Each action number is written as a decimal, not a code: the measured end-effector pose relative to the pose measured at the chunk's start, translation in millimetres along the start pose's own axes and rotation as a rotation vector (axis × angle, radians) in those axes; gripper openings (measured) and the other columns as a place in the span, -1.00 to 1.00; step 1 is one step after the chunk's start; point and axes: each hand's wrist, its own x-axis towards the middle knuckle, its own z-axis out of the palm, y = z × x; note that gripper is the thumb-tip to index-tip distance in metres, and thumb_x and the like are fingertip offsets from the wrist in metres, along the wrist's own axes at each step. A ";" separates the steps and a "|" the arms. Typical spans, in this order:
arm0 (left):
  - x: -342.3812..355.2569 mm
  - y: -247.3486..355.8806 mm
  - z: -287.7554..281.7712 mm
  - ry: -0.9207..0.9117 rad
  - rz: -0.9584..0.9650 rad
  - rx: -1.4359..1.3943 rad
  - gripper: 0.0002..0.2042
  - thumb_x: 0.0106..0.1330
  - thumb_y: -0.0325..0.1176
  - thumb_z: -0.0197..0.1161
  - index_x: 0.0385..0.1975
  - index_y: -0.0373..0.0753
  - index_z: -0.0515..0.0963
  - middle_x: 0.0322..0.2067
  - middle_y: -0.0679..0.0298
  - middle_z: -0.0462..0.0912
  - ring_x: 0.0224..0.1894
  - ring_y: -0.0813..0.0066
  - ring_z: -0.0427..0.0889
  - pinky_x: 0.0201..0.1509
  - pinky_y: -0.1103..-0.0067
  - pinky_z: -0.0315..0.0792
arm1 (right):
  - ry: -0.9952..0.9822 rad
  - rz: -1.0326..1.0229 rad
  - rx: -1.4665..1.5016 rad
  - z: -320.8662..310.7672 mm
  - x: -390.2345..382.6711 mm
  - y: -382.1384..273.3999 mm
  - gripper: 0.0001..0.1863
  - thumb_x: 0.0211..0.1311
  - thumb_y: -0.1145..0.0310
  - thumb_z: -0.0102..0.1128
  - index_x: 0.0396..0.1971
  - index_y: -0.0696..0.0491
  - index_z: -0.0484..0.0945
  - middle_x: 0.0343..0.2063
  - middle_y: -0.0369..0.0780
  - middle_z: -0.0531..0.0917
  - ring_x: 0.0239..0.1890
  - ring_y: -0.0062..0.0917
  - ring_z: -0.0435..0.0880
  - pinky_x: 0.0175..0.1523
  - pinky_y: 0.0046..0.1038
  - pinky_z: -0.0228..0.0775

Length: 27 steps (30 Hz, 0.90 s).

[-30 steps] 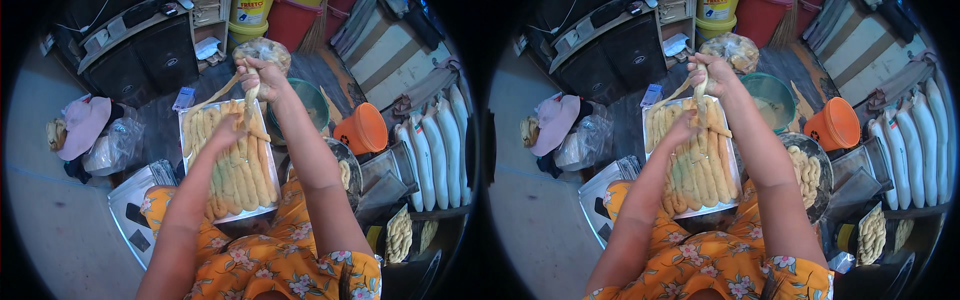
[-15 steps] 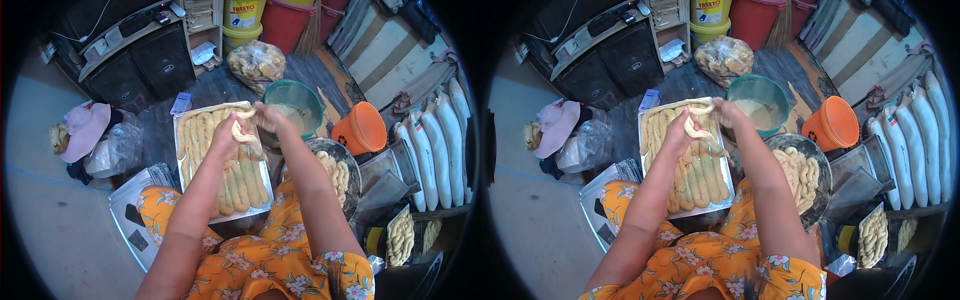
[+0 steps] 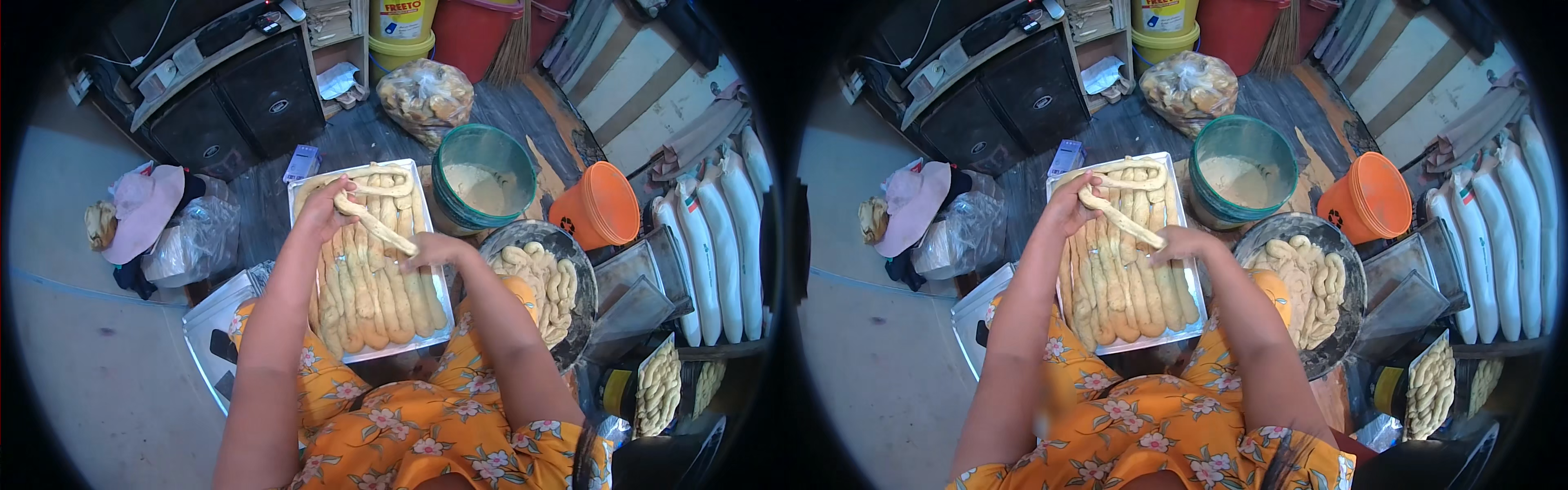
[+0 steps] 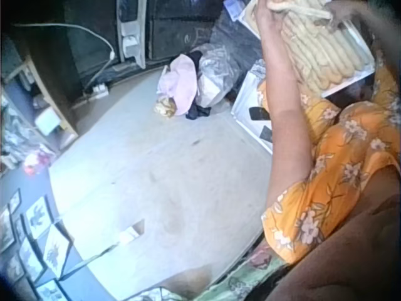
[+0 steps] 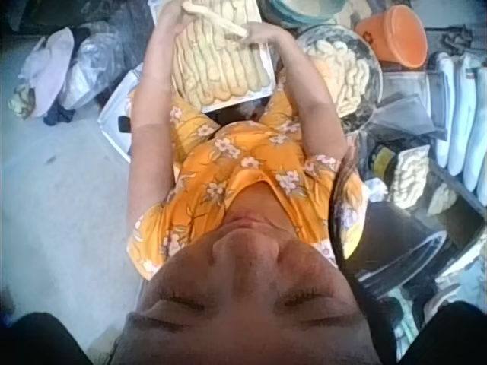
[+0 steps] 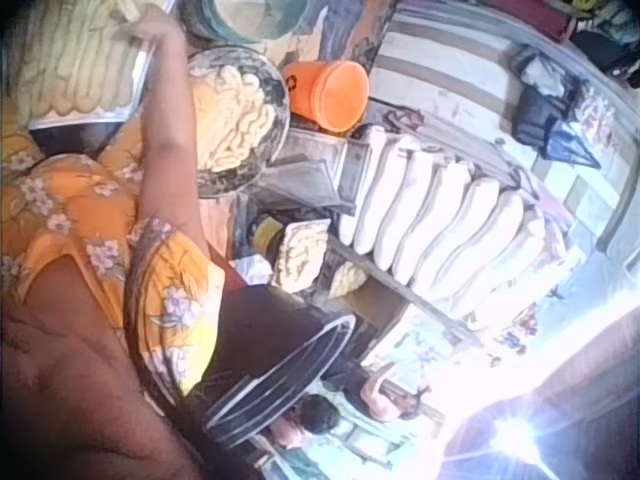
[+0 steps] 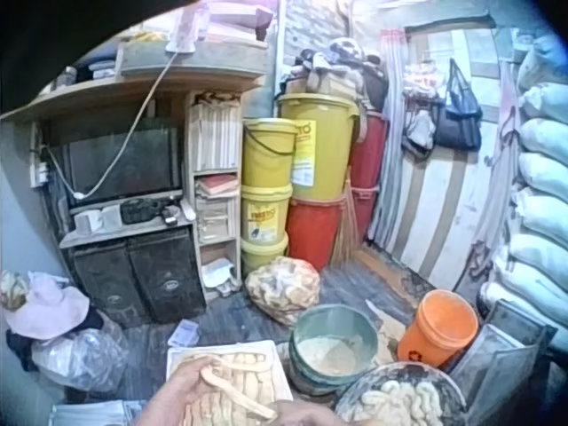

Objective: The person shapes dough by hand, taking pieces from a large basin, stretching them into long strips, and arranging them side by side on a metal tray.

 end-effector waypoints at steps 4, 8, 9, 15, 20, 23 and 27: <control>24.8 -12.9 -49.4 0.216 -0.004 0.055 -0.77 0.31 -0.25 0.20 -0.13 -0.22 0.49 -0.29 0.23 0.56 -0.31 0.41 0.59 -0.32 0.43 0.56 | 0.301 0.073 0.254 -31.2 -13.1 -9.8 -0.53 0.02 0.26 0.37 -0.11 0.20 0.48 -0.48 -0.23 0.65 -0.50 -0.65 0.57 -0.38 -0.49 0.44; 17.6 -17.2 -48.2 0.379 -0.006 -0.032 -0.75 0.25 -0.44 0.18 -0.07 -0.27 0.48 -0.21 0.19 0.55 -0.24 0.36 0.58 -0.22 0.43 0.54 | 0.471 -0.164 -0.008 -25.3 17.7 -84.5 -0.53 0.08 0.25 0.32 -0.05 0.19 0.47 -0.36 -0.17 0.64 -0.30 -0.56 0.58 -0.21 -0.43 0.43; 0.4 -3.9 -16.5 0.384 0.221 0.221 -0.69 0.20 -0.49 0.15 -0.03 -0.29 0.46 -0.17 0.18 0.56 -0.17 0.35 0.58 -0.13 0.46 0.51 | 0.541 -0.273 -0.126 -25.5 39.7 -79.0 -0.52 0.08 0.24 0.32 -0.03 0.17 0.47 -0.32 -0.15 0.63 -0.24 -0.49 0.58 -0.16 -0.42 0.42; -3.0 12.5 -37.7 -0.164 0.282 0.679 -0.46 0.04 -0.43 0.19 0.13 -0.31 0.40 -0.02 0.15 0.54 0.02 0.43 0.51 0.13 0.56 0.32 | 0.425 -0.288 -0.207 -26.3 95.7 -106.1 -0.45 -0.12 0.24 0.46 -0.10 0.14 0.51 -0.24 -0.05 0.62 -0.15 -0.28 0.59 -0.03 -0.36 0.38; -8.6 30.2 -71.6 -0.228 0.162 1.076 -0.51 0.10 -0.36 0.26 0.10 -0.25 0.45 -0.09 0.20 0.58 -0.06 0.51 0.52 0.08 0.60 0.36 | 0.656 -0.090 -0.410 42.9 70.0 -44.7 -0.21 -0.19 0.01 0.47 0.04 0.14 0.39 0.06 -0.01 0.43 0.16 -0.20 0.36 0.20 -0.16 0.19; -2.4 21.6 -89.1 -0.331 -0.040 0.957 -0.51 0.12 -0.35 0.27 0.12 -0.24 0.44 -0.13 0.17 0.58 -0.09 0.52 0.52 0.07 0.61 0.37 | 0.554 0.080 -0.558 98.0 38.5 -44.5 -0.11 -0.19 -0.09 0.43 0.12 0.12 0.34 0.17 -0.03 0.32 0.28 -0.22 0.22 0.33 0.00 -0.06; 21.2 1.2 -106.9 -0.293 -0.040 1.206 -0.43 0.14 -0.37 0.24 0.22 -0.18 0.34 -0.13 0.19 0.59 -0.08 0.48 0.54 0.11 0.60 0.37 | 0.593 0.010 -0.642 138.6 38.6 -14.2 -0.01 -0.10 -0.15 0.33 0.30 0.04 0.15 0.30 -0.08 0.15 0.42 -0.24 -0.08 0.43 -0.02 -0.39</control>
